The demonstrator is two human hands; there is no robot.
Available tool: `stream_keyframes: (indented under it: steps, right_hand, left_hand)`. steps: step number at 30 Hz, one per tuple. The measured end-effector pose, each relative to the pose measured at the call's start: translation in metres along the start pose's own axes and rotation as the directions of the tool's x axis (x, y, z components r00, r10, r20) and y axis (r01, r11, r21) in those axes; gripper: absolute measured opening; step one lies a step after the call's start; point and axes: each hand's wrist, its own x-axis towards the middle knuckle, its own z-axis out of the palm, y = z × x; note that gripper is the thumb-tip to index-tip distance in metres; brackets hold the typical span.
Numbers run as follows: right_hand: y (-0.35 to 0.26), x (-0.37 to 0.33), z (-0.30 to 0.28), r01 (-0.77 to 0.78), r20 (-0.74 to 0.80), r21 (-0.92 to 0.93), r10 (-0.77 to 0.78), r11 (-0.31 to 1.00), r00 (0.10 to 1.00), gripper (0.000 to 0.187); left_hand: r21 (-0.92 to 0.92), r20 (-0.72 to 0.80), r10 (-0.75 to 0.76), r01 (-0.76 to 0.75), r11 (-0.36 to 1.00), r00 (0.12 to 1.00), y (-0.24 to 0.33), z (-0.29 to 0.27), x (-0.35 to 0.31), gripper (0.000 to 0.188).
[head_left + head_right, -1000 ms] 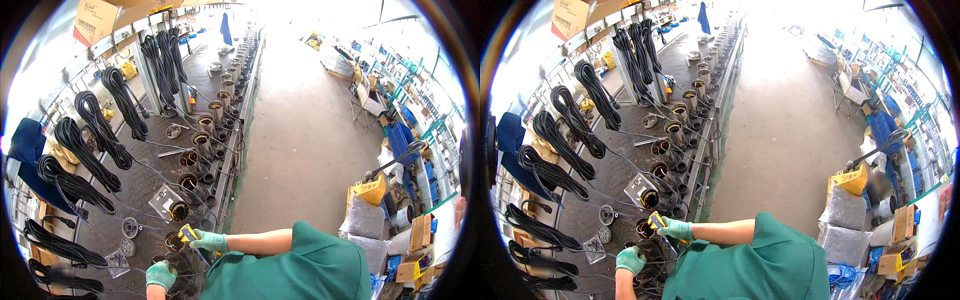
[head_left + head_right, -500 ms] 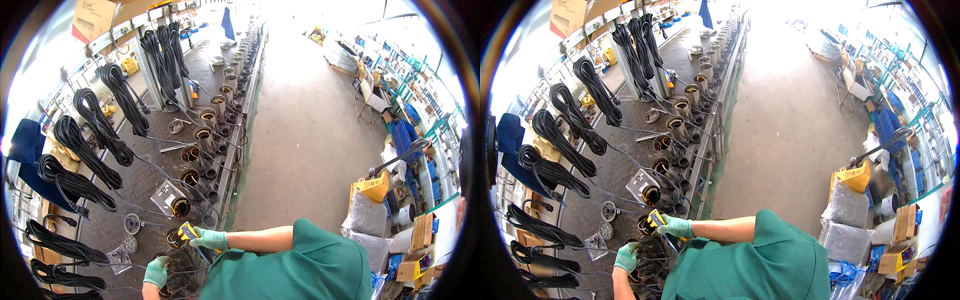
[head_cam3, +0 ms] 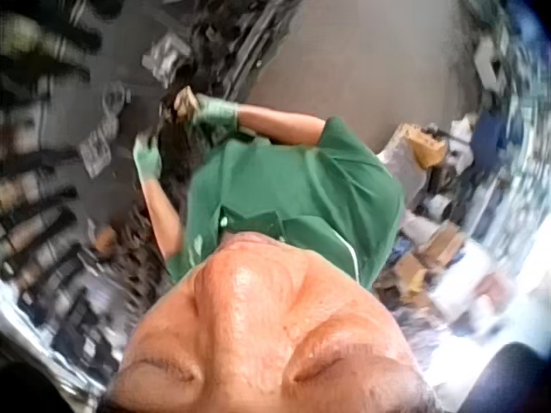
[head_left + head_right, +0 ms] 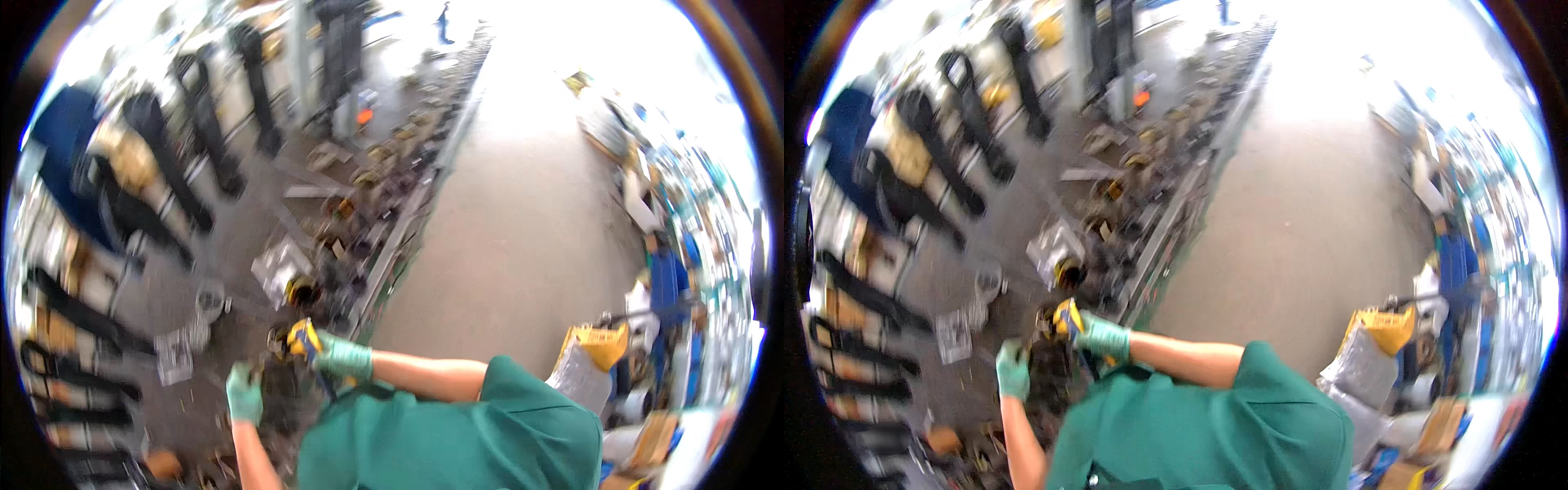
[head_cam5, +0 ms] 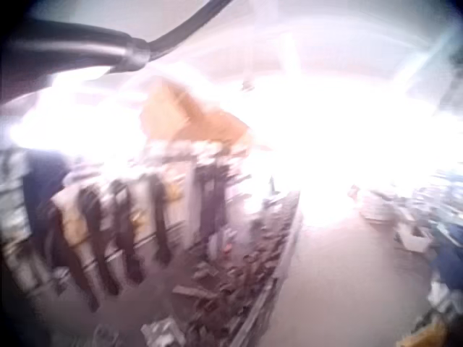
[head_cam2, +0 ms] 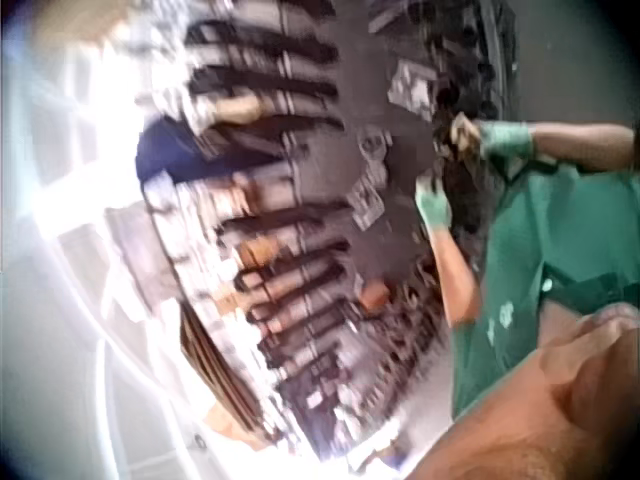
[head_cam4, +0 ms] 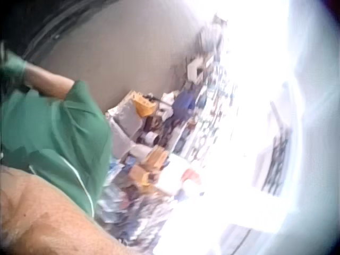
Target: The person uses a yellow and blue wire stripper to remove the outer insulation from multiple black cables. They repeatedly pull the cables through a row of metal holders on a workbench, strip a section of the sheathing, and then move to the next cable in the sequence.
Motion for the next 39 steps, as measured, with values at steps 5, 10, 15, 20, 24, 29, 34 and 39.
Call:
stream_keyframes:
  steps: [5,10,15,20,24,29,34,39]
  right_hand:
    - [-0.020,-0.013,0.012,-0.185,0.018,0.131,0.184,0.974,0.983,0.060]
    - [-0.036,-0.010,0.035,-0.422,0.091,0.243,0.412,0.873,0.906,0.051]
    - [-0.014,0.009,0.027,-0.369,0.158,0.102,0.351,0.924,0.923,0.052]
    - [-0.016,0.016,0.031,-0.405,0.145,0.055,0.394,0.913,0.907,0.053]
    - [-0.016,0.016,0.032,-0.420,0.148,0.096,0.404,0.903,0.903,0.051]
    - [-0.010,0.016,0.033,-0.367,0.099,-0.017,0.367,0.930,0.925,0.045]
    - [-0.022,0.013,0.041,-0.501,0.008,0.084,0.503,0.861,0.864,0.045]
    - [-0.017,0.001,0.031,-0.413,0.128,0.187,0.395,0.891,0.910,0.053]
  left_hand:
    - [0.083,-0.113,-0.001,0.011,0.996,0.994,0.009,0.020,-0.004,0.021]
    - [-0.003,-0.139,-0.119,0.119,0.993,0.983,0.010,0.018,-0.015,0.018]
    - [-0.007,-0.108,-0.105,0.105,0.994,0.989,0.010,0.019,-0.014,0.019]
    - [-0.006,-0.113,-0.065,0.065,0.998,0.991,0.008,0.021,-0.014,0.025]
    - [0.002,-0.118,-0.064,0.064,0.998,0.991,0.006,0.021,-0.015,0.025]
    - [-0.022,-0.104,-0.088,0.087,0.996,0.991,0.010,0.020,-0.017,0.024]
    - [-0.040,-0.092,-0.081,0.078,0.996,0.992,0.010,0.018,-0.020,0.024]
    - [-0.016,-0.142,-0.037,0.036,0.999,0.989,0.013,0.017,-0.017,0.016]
